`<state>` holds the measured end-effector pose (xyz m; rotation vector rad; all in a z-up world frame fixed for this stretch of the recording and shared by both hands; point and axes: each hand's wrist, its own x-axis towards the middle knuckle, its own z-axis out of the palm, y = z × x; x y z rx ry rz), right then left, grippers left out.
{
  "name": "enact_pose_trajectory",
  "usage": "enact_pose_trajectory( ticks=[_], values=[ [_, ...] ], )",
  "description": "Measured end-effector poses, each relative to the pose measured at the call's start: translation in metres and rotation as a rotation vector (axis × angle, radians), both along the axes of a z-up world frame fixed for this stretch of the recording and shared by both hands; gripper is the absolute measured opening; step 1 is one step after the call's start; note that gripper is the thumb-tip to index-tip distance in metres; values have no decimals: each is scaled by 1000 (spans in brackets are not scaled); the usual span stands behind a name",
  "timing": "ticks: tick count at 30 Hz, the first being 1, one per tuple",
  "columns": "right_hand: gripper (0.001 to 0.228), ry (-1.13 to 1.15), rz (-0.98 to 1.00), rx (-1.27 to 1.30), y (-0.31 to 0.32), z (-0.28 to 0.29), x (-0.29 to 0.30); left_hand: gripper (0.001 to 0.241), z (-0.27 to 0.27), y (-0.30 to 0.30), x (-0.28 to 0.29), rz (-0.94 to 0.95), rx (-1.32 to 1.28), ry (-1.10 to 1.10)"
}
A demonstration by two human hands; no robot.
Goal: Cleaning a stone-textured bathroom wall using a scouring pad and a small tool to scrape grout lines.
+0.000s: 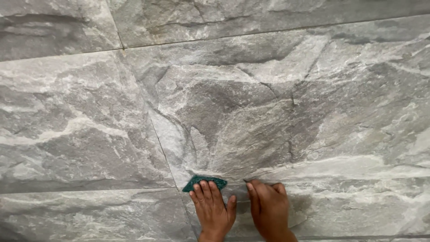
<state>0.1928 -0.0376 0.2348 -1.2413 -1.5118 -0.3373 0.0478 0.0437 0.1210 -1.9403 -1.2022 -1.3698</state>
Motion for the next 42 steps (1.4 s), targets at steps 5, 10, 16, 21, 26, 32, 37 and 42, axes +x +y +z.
enact_pose_trajectory(
  ticks=[5,10,16,21,26,32,37,42],
  values=[
    [9,42,-9,-24,0,-2,-2,83,2,-2,0,6,12,2],
    [10,21,-50,-32,2,-2,-4,86,-2,1,0,11,0,17],
    [10,28,-20,-12,1,-4,-3,87,-4,1,-2,27,-11,30],
    [10,-36,-49,34,1,-2,-4,88,-2,1,-1,22,-2,29],
    [8,23,-27,5,2,-2,-4,88,-2,2,-1,14,28,32],
    [9,-67,-92,42,6,-7,0,88,-1,0,-2,4,18,33],
    [8,-64,-68,14,7,-12,0,89,-9,2,-3,6,4,36],
    [8,-31,-54,41,5,-5,-3,91,-12,3,-2,-14,-10,42]
  ],
)
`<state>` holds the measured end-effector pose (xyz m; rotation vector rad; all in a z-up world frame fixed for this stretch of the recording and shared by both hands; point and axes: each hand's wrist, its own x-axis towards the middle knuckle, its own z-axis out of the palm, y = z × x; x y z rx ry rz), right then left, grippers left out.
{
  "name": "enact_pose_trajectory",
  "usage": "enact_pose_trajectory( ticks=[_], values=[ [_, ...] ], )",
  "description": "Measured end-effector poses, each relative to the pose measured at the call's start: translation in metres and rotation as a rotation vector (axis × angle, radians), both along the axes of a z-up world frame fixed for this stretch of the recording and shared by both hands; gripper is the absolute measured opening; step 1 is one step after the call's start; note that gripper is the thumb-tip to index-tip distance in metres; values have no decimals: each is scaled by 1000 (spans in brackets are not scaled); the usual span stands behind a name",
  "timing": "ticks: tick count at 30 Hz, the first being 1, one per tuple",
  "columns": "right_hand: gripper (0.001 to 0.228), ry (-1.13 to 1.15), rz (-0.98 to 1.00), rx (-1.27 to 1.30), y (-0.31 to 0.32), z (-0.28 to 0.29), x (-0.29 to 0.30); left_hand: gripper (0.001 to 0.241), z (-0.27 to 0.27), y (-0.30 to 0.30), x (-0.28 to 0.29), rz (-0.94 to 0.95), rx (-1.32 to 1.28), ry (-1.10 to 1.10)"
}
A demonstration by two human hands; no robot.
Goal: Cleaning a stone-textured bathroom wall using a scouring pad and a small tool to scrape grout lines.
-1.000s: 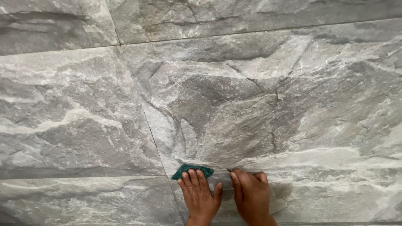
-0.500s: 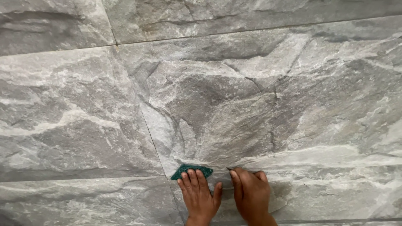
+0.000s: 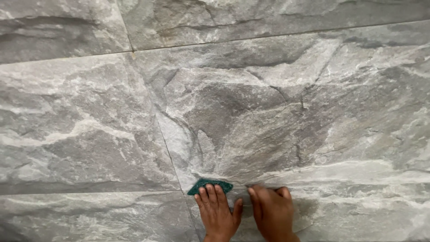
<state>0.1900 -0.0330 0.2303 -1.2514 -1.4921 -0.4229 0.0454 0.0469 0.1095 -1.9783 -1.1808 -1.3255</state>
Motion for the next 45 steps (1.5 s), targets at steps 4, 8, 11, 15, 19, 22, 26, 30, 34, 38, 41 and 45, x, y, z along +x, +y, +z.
enact_pose_trajectory(
  ticks=[4,8,11,15,19,22,26,30,34,38,41,45],
  values=[
    [9,-39,26,25,-1,14,-3,92,1,3,-2,-2,0,-2],
    [13,-25,-35,-166,-2,32,-3,93,4,0,-3,-10,7,-1],
    [15,-49,-27,-45,-1,32,-5,93,2,0,-2,-30,6,-6],
    [15,-30,-79,-114,0,36,-9,91,12,-3,0,-5,36,-14],
    [16,-59,-100,-128,0,34,-8,90,11,-5,1,9,60,-28],
    [17,-94,-85,-99,1,32,-10,89,12,-4,1,10,57,-33],
    [18,-37,-71,-127,4,24,-10,89,6,-3,-1,10,13,-10],
    [21,-48,-78,-30,4,27,-11,90,6,-2,-2,-1,13,-11],
    [21,-22,-78,-153,1,32,-9,90,4,-1,1,5,16,-16],
    [20,26,-79,-177,4,28,-6,89,8,0,0,12,42,-13],
    [20,-59,-63,-282,-3,37,-8,90,1,3,-1,17,42,-5],
    [20,-9,21,-137,-26,23,15,88,-4,-4,7,42,40,-19]
  ],
)
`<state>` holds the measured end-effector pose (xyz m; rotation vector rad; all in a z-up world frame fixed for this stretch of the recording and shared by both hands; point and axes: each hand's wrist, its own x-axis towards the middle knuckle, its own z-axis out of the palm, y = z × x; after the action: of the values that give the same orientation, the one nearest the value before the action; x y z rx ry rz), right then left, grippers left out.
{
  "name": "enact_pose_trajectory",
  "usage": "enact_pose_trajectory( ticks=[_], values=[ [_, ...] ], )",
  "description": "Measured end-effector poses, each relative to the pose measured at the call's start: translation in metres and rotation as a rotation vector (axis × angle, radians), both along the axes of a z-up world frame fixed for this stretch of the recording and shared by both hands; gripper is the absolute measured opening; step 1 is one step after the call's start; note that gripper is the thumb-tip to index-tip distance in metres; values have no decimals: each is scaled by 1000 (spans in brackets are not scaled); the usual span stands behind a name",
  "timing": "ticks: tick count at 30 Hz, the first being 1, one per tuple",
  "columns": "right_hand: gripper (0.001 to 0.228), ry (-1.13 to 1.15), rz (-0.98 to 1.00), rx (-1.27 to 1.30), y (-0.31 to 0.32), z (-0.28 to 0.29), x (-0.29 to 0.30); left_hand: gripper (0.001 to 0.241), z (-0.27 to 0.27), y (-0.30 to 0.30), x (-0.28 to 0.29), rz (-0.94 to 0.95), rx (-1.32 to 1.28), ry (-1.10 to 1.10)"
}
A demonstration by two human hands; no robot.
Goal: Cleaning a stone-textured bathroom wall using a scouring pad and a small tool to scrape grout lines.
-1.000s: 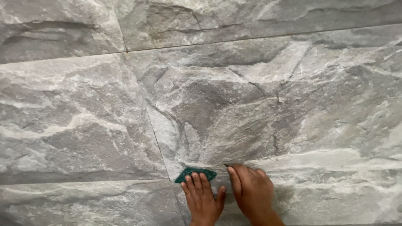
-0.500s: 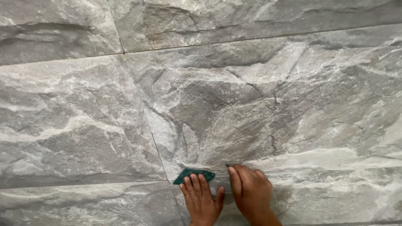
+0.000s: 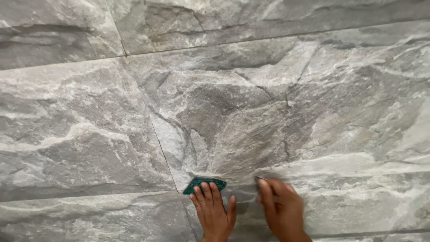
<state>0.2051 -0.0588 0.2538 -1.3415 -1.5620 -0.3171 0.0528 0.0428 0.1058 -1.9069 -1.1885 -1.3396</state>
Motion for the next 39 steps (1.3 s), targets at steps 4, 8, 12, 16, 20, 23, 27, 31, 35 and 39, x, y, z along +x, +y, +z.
enact_pose_trajectory(
  ticks=[4,8,12,16,20,23,27,31,35,39],
  values=[
    [22,733,12,-194,-21,-21,4,86,7,-10,15,-82,-183,-87],
    [22,866,51,-184,-22,-53,-3,81,14,-14,-7,-108,-277,-4],
    [22,929,-30,-382,-11,-83,0,78,23,-13,-17,-136,-327,125],
    [21,898,-46,-243,1,-128,14,69,36,-12,8,-357,-385,267],
    [21,1070,-103,-137,28,-223,79,60,38,-1,24,-378,-140,255],
    [23,1033,-136,-103,36,-260,112,57,47,-11,31,-364,-167,169],
    [24,1025,-155,-112,19,-282,124,56,13,-26,32,-382,-87,240],
    [26,978,-223,-140,-10,-269,115,53,34,-37,31,-378,-60,291],
    [27,1099,-162,-180,-24,-239,119,56,130,-39,40,-484,-245,178],
    [30,1050,-256,-122,-47,-174,81,59,111,-43,42,-279,14,123]
  ],
)
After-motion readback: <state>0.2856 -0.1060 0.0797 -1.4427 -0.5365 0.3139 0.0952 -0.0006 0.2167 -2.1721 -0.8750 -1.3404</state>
